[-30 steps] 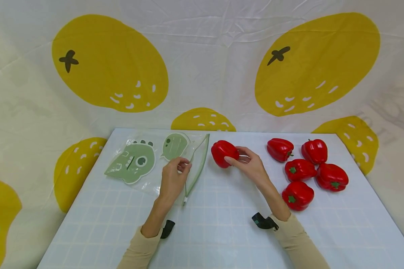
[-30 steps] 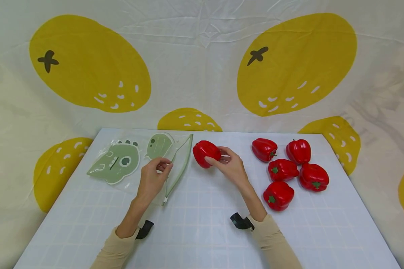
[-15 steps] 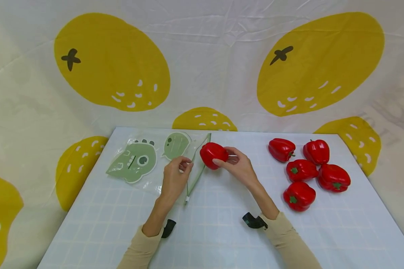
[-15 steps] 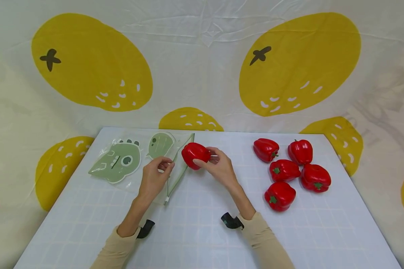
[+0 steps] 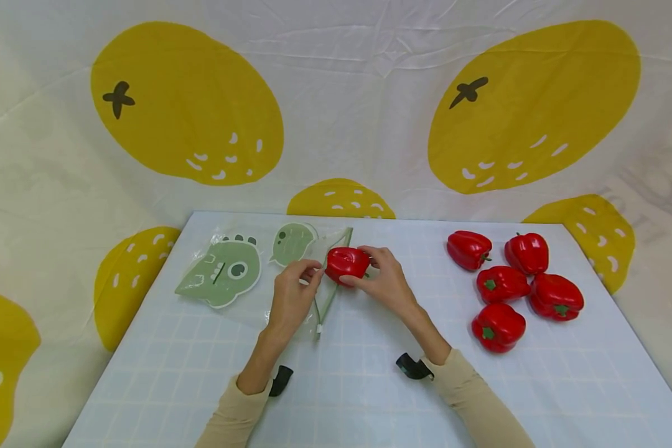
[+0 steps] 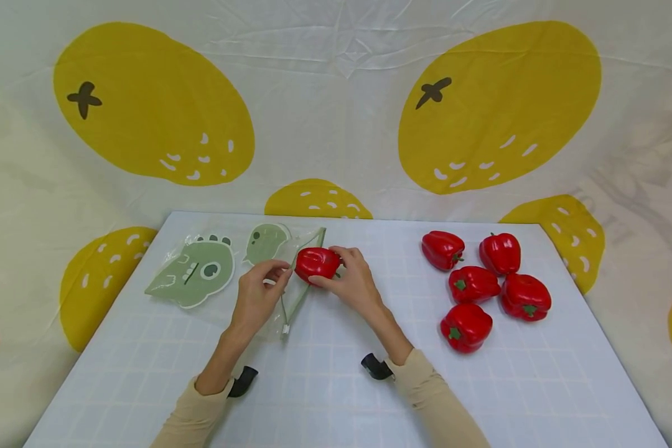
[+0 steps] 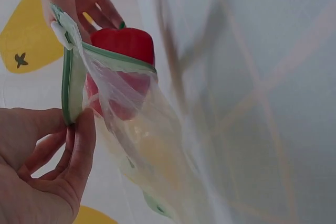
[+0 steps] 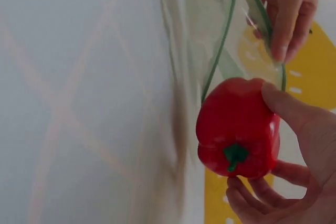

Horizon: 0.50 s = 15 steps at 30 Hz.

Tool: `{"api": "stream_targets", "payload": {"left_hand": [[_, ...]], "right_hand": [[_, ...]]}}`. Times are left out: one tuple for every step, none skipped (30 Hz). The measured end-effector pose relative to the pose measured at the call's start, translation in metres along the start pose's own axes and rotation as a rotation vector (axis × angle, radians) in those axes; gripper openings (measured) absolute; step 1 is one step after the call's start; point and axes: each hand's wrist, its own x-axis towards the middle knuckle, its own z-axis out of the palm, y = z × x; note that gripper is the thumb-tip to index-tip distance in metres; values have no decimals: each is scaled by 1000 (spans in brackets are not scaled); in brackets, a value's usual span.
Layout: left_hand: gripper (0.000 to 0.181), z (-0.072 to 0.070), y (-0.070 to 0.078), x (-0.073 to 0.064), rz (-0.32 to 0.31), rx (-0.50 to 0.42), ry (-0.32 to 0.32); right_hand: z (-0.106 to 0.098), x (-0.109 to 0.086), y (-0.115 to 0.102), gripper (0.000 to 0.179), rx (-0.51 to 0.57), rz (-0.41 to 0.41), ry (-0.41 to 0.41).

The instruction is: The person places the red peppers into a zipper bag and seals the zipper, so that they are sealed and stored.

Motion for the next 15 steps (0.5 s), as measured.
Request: {"api": "stream_targets", "payload": {"left_hand": [[13, 0, 0, 0, 7, -5, 0], [14, 0, 0, 0, 14, -11, 1], [14, 0, 0, 0, 22, -16, 1], [15, -1, 0, 0, 28, -22, 1], [15, 0, 0, 0, 32, -28, 0], [15, 0, 0, 0, 39, -33, 0], [15, 0, -1, 0, 39, -34, -2], [15, 0, -1, -1, 39, -35, -5], [15, 0, -1, -1, 37, -37, -7], [15, 1, -1, -1, 34, -36, -8], [16, 1, -2, 0, 31, -35, -10], [16, 1, -2, 0, 28, -31, -11], [17, 1, -2, 0, 25, -30, -11], [17, 1, -2, -1, 25, -30, -10], [17, 2, -2, -1, 29, -29, -8]], "right_hand": [[2, 1, -1, 70, -11, -10, -1], [4, 1, -1, 70, -19, -17, -4], [6, 2, -1, 71, -25, -19, -9], [8, 3, -1, 71, -22, -22, -14], [10, 3, -1, 71, -20, -21, -21], [12, 4, -1, 71, -16, -23, -24], [14, 5, -2, 71, -10, -24, -28], [16, 5, -2, 70, -6, -24, -31], [18, 6, -2, 70, -4, -24, -33], [19, 7, -2, 70, -2, -26, -33], [21, 8, -2, 70, -2, -26, -33], [23, 9, -2, 70, 1, -26, -31], [25, 10, -2, 70, 2, -27, -28], [27, 11, -2, 69, 4, -26, -25], [29, 13, -2, 69, 6, -28, -19]]}}
